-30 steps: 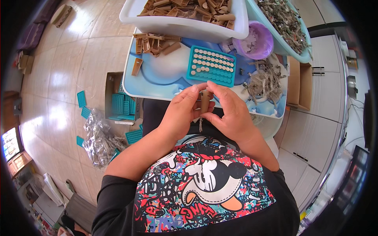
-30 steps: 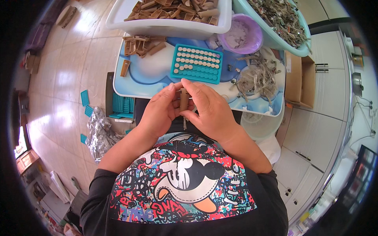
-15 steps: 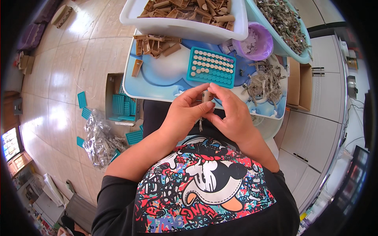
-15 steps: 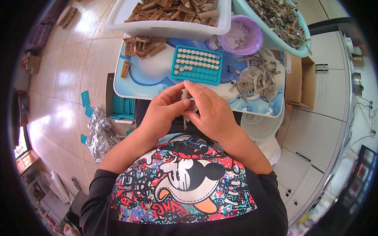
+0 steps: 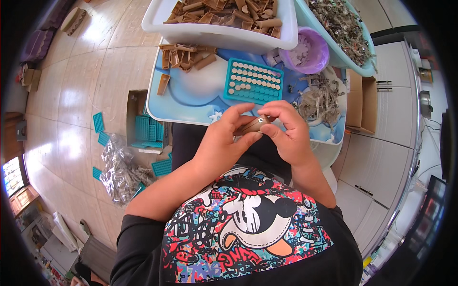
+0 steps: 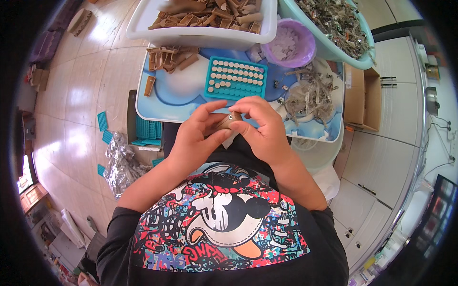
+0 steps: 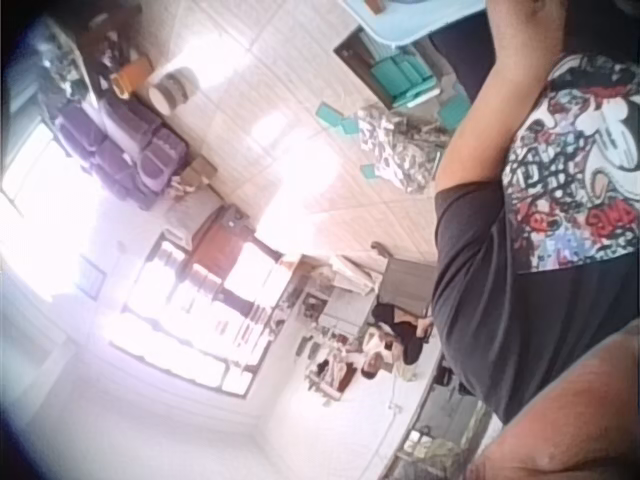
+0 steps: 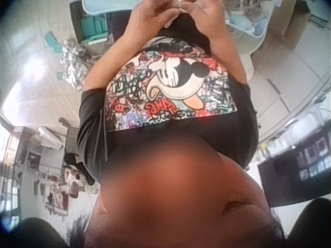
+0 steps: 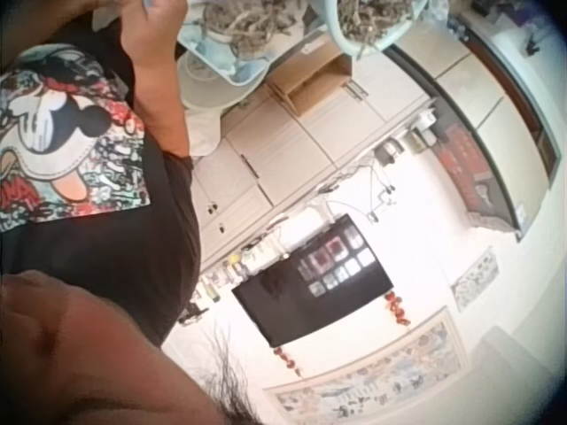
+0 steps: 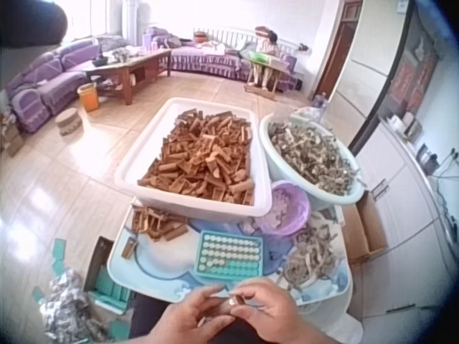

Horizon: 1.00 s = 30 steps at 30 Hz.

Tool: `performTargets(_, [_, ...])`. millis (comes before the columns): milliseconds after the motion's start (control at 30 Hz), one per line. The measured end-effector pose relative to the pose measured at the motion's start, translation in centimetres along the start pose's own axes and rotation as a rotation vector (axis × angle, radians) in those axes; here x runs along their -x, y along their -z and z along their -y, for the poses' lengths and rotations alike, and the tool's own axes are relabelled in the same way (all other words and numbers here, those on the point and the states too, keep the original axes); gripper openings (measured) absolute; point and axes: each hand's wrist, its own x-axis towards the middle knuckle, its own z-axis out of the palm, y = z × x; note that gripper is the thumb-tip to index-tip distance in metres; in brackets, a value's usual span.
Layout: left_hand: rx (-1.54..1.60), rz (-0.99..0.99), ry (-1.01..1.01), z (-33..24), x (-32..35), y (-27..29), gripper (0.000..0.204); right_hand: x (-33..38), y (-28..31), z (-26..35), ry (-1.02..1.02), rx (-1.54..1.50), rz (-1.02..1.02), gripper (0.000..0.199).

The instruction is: The person assembles small cylindrical components by wrapping them with brown wrapping strips, then organizes the wrapped cylinders into a grid tray by hand.

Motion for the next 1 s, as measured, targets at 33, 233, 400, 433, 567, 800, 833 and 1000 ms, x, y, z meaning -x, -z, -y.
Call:
performTargets(33, [0.028, -0.022, -0.019, 0.2, 0.0, 0.1, 0.038, 0.1, -0.1, -0.1, 0.004, -0.074, -0.068, 0.027])
performTargets(233, [-0.034, -0.037, 0.029, -0.1, 0.1, 0.2, 0.016, 0.4, -0.9, -0.6, 0.0, -0.237, -0.126, 0.025])
performTargets(400, [0.031, 0.132, 0.098, 0.6, -0.7, 0.8, 0.03, 0.3, -1.2, -1.4, -0.112, -0.314, -0.126, 0.024])
performTargets(433, [0.157, 0.171, 0.09, 0.9, -1.0, 0.8, 0.035, 0.2, -1.0, -1.3, -0.188, -0.354, -0.097, 0.024])
performTargets(567, [0.532, 0.214, 0.281, 0.4, -1.8, 0.9, 0.041, -1.8, 1.8, -1.2, -0.102, 0.057, -0.091, 0.02])
performTargets(800, [0.515, 0.185, 0.39, 0.6, -2.0, 0.5, 0.035, -9.3, 8.0, -4.9, -0.092, 0.87, -0.258, 0.011])
performTargets(833, [0.55, 0.174, 0.426, 0.6, -2.0, 0.6, 0.035, -10.0, 8.0, -5.3, -0.091, 0.872, -0.259, 0.011])
performTargets(1000, [0.554, 0.124, 0.456, 0.5, -2.1, 0.8, 0.033, -12.3, 7.5, -8.2, -0.049, 1.062, -0.173, 0.011])
